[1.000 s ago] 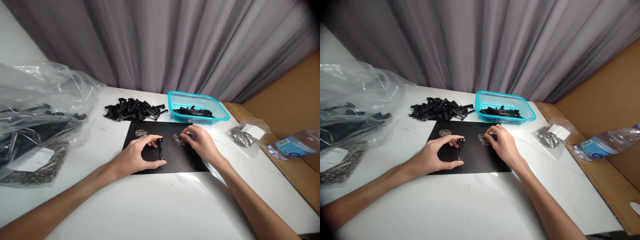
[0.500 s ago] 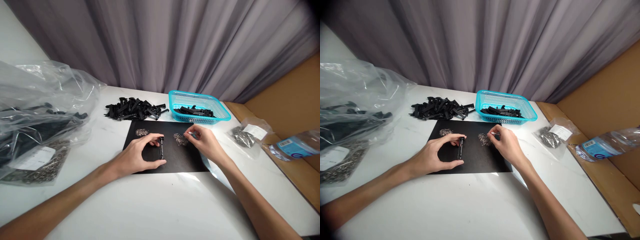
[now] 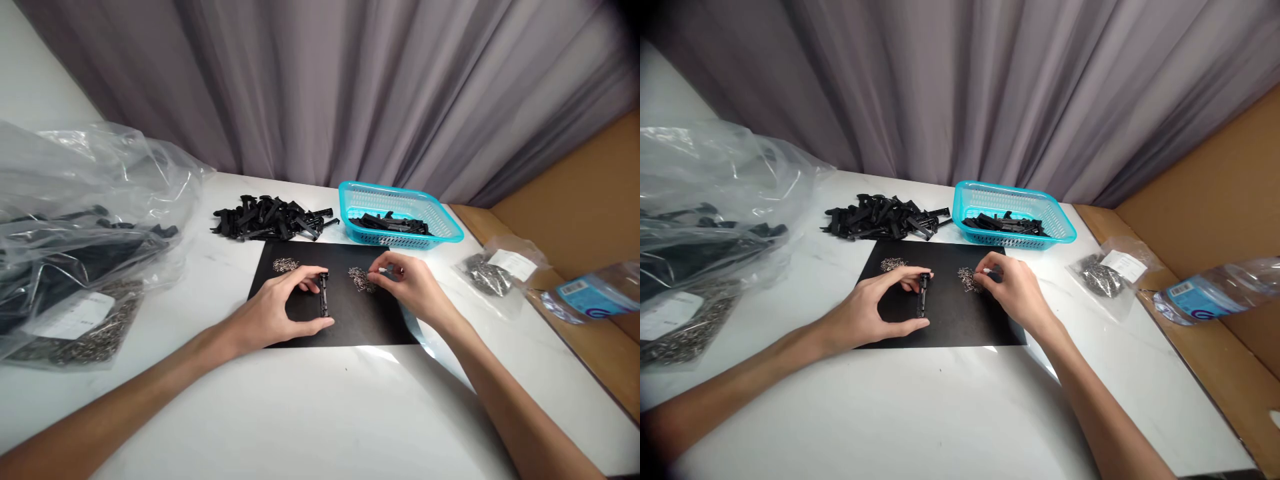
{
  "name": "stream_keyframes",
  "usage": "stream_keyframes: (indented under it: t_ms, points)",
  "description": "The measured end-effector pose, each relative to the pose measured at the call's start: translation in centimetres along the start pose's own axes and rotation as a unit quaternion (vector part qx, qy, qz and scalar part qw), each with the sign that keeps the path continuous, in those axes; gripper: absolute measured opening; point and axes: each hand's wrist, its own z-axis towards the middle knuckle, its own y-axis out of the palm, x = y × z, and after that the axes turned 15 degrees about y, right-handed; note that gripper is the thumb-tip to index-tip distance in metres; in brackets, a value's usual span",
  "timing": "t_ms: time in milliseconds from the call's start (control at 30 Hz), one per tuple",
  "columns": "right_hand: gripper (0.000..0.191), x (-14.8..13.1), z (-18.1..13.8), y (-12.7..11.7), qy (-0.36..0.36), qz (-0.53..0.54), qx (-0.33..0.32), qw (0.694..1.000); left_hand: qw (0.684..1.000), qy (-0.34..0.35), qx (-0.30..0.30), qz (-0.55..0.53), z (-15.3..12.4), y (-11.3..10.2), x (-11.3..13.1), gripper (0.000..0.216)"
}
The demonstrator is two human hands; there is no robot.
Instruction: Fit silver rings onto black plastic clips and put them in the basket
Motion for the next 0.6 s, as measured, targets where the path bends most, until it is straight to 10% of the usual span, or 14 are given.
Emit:
stream_keyframes:
  t_ms: [600]
  points:
    - [0.019,-0.58,-0.36,0.21,-0.034,0.032,0.013,0.999,1.0,-0.009,-0.002,-0.009,0.16,-0.09,0.19,0.068]
